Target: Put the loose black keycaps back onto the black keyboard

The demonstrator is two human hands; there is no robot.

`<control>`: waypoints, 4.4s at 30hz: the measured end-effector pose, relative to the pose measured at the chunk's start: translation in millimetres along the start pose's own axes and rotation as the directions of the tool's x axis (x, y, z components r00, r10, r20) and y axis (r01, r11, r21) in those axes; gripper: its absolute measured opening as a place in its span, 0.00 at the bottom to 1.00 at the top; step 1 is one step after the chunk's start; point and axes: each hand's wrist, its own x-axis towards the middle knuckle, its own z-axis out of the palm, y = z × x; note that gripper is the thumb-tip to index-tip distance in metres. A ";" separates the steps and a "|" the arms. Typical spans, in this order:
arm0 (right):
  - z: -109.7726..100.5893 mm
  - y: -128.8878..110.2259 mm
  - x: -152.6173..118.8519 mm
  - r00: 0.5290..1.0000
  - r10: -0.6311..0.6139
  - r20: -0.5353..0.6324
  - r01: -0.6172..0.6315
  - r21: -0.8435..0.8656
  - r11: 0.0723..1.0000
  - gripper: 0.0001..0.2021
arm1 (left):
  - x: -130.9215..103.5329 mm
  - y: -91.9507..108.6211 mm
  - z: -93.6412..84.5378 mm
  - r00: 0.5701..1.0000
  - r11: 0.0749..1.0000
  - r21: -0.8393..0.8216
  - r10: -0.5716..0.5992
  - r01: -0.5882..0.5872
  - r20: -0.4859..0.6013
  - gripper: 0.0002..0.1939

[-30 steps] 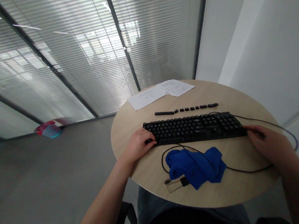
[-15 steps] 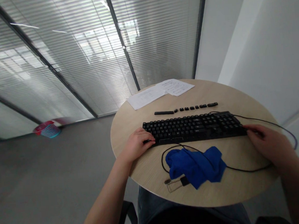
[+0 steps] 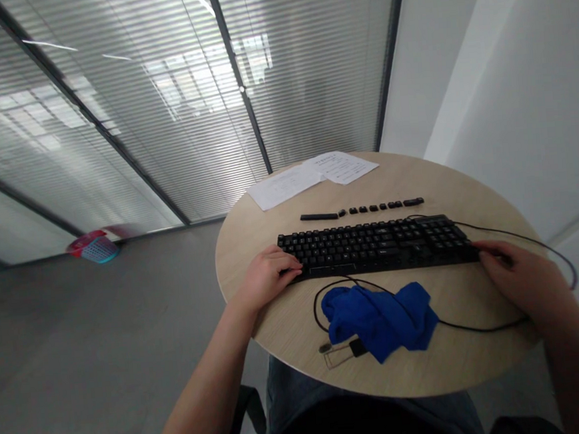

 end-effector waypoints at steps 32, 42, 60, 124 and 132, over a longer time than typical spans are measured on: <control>3.2 4.5 1.6 0.999 -0.040 -0.009 0.040 -0.016 0.999 0.28 | -1.2 2.0 4.2 1.000 0.996 0.086 0.020 -0.019 -0.013 0.04; 4.3 5.4 2.0 1.000 -0.026 -0.013 0.026 -0.018 1.000 0.28 | -1.0 0.4 9.3 0.998 0.994 0.094 0.057 -0.056 -0.017 0.04; 3.3 4.2 2.4 0.999 -0.033 -0.024 0.033 -0.006 0.999 0.29 | 0.1 3.6 -2.2 1.000 1.000 -0.007 -0.001 0.001 -0.007 0.03; 1.3 1.4 1.0 0.999 -0.033 -0.013 0.033 0.005 0.999 0.28 | 1.3 6.8 0.5 1.000 0.997 -0.078 -0.024 0.024 0.004 0.04; 1.7 1.7 0.8 0.999 -0.031 -0.021 0.031 0.016 0.999 0.27 | 0.6 3.0 -1.1 0.999 0.996 -0.077 -0.041 0.041 0.002 0.02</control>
